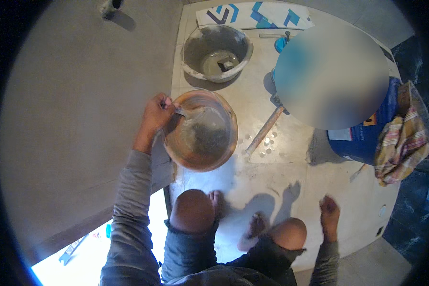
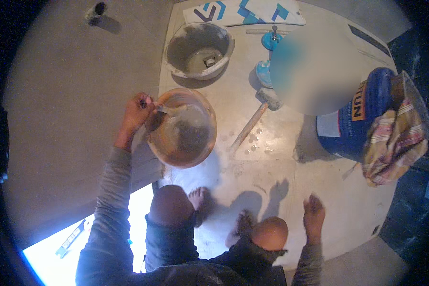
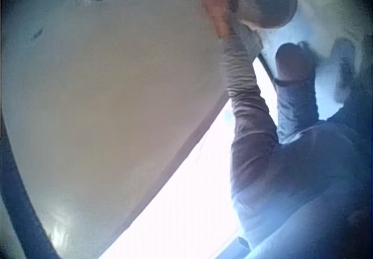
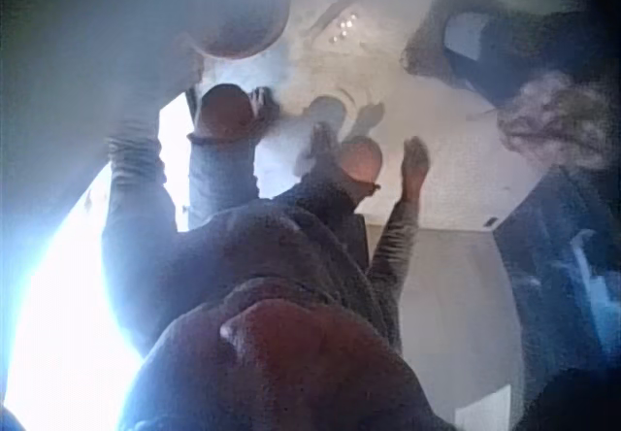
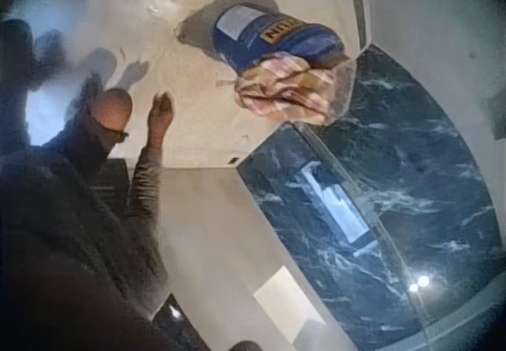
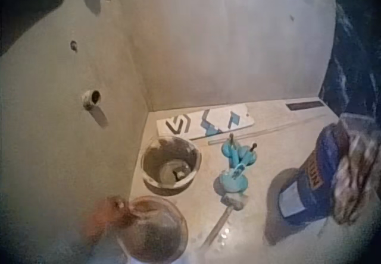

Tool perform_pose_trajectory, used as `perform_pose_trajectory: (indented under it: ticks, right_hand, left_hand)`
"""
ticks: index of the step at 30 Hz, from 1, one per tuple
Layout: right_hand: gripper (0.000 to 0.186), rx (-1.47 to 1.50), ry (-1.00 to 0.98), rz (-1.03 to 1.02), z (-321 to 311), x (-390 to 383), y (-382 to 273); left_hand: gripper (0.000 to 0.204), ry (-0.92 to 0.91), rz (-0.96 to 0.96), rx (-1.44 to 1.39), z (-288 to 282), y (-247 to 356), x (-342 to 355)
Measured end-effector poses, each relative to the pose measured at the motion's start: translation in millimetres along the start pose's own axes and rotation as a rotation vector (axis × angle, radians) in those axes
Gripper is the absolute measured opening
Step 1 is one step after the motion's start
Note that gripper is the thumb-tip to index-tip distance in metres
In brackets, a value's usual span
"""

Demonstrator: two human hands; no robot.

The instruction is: The person cleans tiles and applies adhesive or grout into the seams using a cloth and a mixing bowl.

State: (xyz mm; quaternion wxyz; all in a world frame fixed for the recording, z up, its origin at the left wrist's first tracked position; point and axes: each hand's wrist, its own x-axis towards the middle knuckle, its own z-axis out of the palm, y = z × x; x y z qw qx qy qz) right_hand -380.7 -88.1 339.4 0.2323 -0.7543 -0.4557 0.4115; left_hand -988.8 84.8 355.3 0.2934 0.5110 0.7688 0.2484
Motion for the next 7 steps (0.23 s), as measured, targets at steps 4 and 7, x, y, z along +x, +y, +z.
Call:
perform_pose_trajectory:
  ticks: [4, 7]
  right_hand:
    - [0.019, -0.333, -0.172, -0.023, -55.8, -162.7, 66.1]
    - [0.024, -0.469, -0.333, 0.316, -101.7, -252.2, 54.4]
  left_hand:
    - [0.036, -0.183, 0.109, 0.098, -12.2, 60.8, -58.9]
    - [0.053, -0.381, 0.338, 0.519, -21.1, 110.4, -95.8]
